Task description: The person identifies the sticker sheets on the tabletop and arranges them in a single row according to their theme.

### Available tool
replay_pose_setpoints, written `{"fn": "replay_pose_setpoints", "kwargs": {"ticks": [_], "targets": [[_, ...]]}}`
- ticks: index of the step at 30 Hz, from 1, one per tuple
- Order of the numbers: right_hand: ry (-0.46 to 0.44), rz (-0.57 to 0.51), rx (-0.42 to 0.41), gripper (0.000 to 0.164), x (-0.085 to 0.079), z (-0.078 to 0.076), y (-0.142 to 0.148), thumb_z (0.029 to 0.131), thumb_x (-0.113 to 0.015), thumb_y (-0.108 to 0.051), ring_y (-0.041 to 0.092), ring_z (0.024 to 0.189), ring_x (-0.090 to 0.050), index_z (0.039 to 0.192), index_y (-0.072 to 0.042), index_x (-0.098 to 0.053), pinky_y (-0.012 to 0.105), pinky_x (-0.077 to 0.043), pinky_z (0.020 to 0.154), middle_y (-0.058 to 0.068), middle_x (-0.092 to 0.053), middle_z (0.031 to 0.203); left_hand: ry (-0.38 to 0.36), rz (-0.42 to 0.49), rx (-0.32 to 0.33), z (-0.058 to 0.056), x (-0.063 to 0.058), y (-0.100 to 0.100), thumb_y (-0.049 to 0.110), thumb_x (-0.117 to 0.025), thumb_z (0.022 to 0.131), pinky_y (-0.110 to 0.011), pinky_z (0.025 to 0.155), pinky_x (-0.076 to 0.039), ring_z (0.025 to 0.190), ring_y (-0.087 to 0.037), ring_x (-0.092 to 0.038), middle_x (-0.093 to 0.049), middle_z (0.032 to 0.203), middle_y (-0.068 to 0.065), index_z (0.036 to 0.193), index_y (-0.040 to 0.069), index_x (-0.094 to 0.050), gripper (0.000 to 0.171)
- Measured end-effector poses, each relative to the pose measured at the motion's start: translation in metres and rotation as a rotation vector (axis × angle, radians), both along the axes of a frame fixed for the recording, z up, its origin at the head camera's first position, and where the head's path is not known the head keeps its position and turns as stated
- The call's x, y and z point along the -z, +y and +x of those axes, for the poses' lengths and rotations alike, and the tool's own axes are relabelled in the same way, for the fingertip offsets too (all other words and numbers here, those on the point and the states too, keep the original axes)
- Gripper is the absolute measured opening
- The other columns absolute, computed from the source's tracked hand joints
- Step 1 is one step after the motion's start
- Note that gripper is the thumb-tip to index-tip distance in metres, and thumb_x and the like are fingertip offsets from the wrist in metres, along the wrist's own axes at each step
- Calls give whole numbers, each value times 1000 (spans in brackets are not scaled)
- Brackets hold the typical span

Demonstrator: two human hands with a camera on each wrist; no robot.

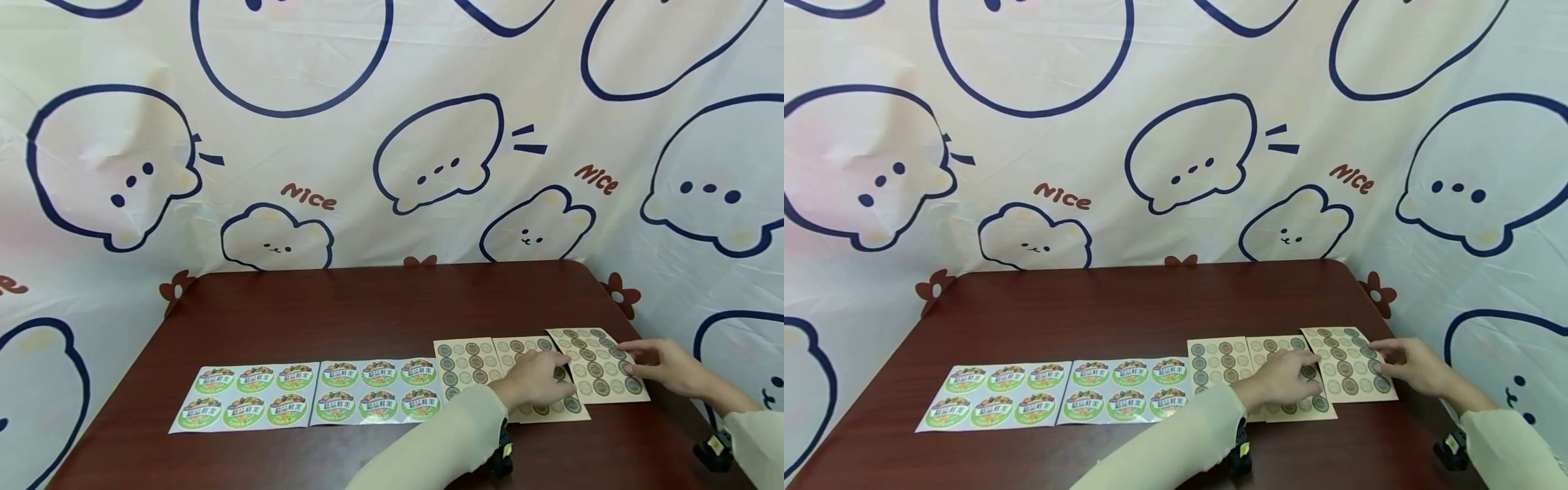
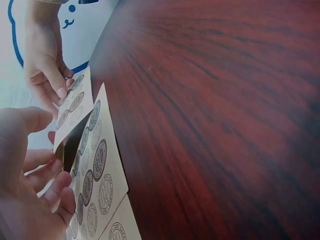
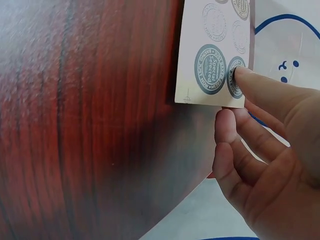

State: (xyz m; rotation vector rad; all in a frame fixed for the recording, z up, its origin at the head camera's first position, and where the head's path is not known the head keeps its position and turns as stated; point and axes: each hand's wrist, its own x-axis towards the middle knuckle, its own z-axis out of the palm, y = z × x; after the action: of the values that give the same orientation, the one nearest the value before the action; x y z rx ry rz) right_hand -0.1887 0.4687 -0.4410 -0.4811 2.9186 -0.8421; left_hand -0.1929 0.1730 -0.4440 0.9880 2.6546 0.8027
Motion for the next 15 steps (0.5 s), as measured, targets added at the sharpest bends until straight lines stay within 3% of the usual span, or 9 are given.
{"fn": "replay_pose_setpoints", "kwargs": {"ticks": [8,15], "targets": [[-37,25,26,45,1,1,4,90,-74,-8,-7,75,-54,124,18,-60,21,-49,63,1,-68,92,161,-189,78,3,5,3,50,-55,98,-19,100,-40,134,-5,-48,-42,157,20,153,33,-43,59],[-79,44,49,49,-2,1,0,91,-74,-12,-5,73,-53,126,18,-58,22,-47,63,3,-67,91,198,-244,59,6,9,7,53,-55,98,-21,99,-40,130,-3,-47,-39,157,23,154,38,-40,60]]}}
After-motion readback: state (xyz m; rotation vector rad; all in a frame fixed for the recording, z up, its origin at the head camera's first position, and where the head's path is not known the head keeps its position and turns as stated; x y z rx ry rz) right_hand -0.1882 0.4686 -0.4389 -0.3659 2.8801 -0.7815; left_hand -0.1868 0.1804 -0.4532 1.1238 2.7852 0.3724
